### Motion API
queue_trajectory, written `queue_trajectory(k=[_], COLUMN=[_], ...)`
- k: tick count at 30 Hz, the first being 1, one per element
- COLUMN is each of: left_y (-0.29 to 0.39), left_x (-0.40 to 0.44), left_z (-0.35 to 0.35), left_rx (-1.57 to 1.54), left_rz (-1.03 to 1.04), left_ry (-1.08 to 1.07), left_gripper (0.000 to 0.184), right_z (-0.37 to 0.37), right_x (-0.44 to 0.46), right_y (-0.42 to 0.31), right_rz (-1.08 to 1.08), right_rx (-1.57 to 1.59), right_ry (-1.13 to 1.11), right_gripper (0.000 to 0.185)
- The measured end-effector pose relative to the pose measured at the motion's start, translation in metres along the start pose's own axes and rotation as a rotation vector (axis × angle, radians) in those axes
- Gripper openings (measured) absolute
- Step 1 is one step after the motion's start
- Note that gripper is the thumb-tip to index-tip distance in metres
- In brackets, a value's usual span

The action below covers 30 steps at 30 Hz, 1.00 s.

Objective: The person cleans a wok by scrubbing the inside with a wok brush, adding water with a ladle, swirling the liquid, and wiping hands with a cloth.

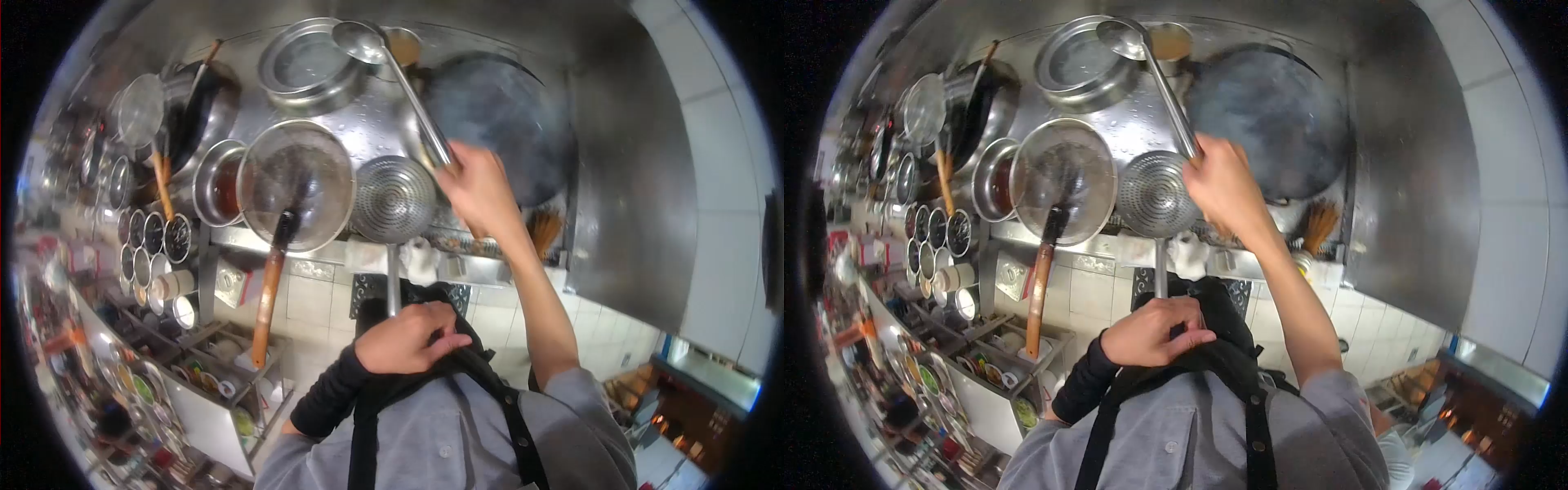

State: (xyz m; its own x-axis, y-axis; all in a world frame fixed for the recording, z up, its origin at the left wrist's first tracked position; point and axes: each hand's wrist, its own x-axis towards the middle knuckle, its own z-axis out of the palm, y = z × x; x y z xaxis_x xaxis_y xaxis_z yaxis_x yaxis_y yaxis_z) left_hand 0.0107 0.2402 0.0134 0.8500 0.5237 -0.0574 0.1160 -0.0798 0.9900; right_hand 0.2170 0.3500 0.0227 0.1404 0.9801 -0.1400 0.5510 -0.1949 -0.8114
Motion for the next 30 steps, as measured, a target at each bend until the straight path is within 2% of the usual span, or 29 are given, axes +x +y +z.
queue_trajectory(k=[1,4,7,10,13,14,17,20,27,30], left_y=[0.001,0.005,-0.012,-0.033,-0.036,-0.039,-0.048,-0.051,-0.051,-0.04], left_x=[-0.004,-0.019,-0.036,-0.051,-0.062,-0.064,-0.066,-0.065,-0.037,-0.021], left_z=[-0.006,-0.024,-0.035,-0.038,-0.046,-0.047,-0.051,-0.053,-0.048,-0.039], left_rx=[-0.018,-0.094,-0.057,-0.044,-0.077,-0.072,-0.057,-0.051,-0.006,-0.006], left_rz=[-0.029,-0.156,-0.124,-0.017,-0.125,-0.129,-0.124,-0.118,-0.07,-0.051], left_ry=[0.027,0.095,0.193,0.316,0.288,0.293,0.299,0.281,0.17,0.109], left_gripper=[0.028,0.028,0.02,0.01,0.018,0.019,0.022,0.021,0.02,0.019], right_z=[0.016,0.067,0.121,0.17,0.225,0.213,0.215,0.189,0.1,0.059], right_x=[0.037,0.149,0.231,0.289,0.368,0.352,0.351,0.289,0.153,0.083], right_y=[-0.012,-0.04,-0.058,-0.067,-0.024,-0.024,0.015,0.007,-0.004,-0.013], right_rz=[0.027,-0.068,-0.207,-0.049,0.319,0.343,0.749,0.712,0.543,0.555], right_rx=[0.044,-0.178,-0.356,-0.265,0.416,0.838,1.597,1.604,1.566,1.588], right_ry=[-0.046,-0.155,-0.181,-0.253,-0.33,-0.475,-0.398,-0.492,-0.556,-0.464], right_gripper=[0.015,0.015,0.016,0.016,0.022,0.023,0.013,0.014,0.018,0.019])
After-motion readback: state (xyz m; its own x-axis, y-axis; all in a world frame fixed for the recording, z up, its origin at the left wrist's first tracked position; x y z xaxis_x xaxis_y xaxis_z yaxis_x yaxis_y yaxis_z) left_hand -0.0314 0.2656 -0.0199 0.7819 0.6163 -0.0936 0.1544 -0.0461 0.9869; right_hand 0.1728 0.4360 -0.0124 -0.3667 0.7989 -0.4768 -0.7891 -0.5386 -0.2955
